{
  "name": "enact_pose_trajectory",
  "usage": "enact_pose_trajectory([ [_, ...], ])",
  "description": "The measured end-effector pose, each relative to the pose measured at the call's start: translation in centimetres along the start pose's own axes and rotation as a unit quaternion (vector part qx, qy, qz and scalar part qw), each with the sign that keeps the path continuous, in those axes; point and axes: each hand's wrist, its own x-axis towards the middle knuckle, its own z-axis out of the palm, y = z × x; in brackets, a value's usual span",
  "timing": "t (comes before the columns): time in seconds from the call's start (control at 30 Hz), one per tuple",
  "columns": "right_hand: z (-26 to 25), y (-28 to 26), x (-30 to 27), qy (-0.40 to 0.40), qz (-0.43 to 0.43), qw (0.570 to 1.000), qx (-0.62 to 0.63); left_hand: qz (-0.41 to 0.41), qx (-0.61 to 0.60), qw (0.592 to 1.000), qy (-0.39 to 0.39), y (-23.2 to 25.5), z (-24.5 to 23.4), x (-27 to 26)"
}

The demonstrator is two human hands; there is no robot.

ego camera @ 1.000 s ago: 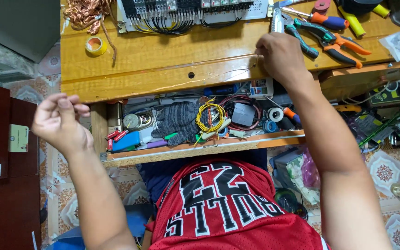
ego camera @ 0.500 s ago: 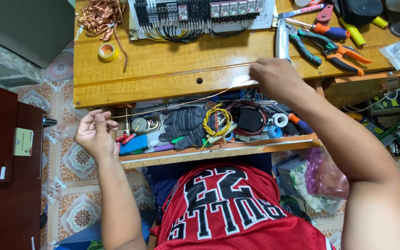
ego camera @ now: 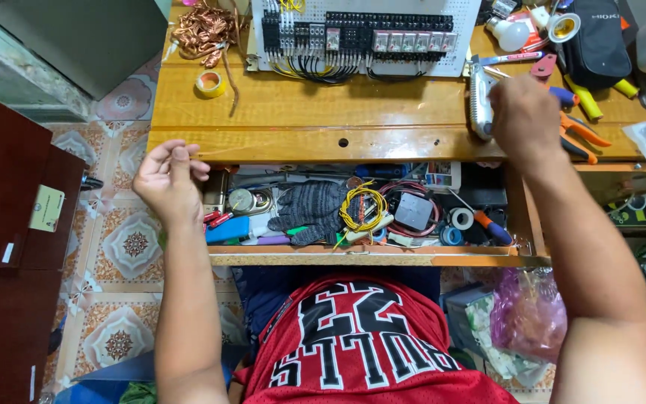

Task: Preparing electrical wires by stripping insulation and twisting ends together at a workbench

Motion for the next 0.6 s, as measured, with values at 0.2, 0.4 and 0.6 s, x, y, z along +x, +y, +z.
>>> enact_pose_trajectory([
  [0.2, -7.3, 1.6, 4.7, 0.021, 0.01, 0.981, 0.19, 0.009, -0.035, 0.999, -0.013, 3.1, 3.0, 1.8],
  [0.4, -20.2, -8.0, 10.0, -0.232, 0.046, 0.85, 0.47, -0.101, -0.175, 0.973, -0.113, 5.8, 7.9, 1.8],
  [0.6, -20.3, -12.7, 11.9, -0.199, 0.03, 0.801, 0.564, -0.146, -0.199, 0.955, -0.167, 3.3, 13.4, 0.8],
])
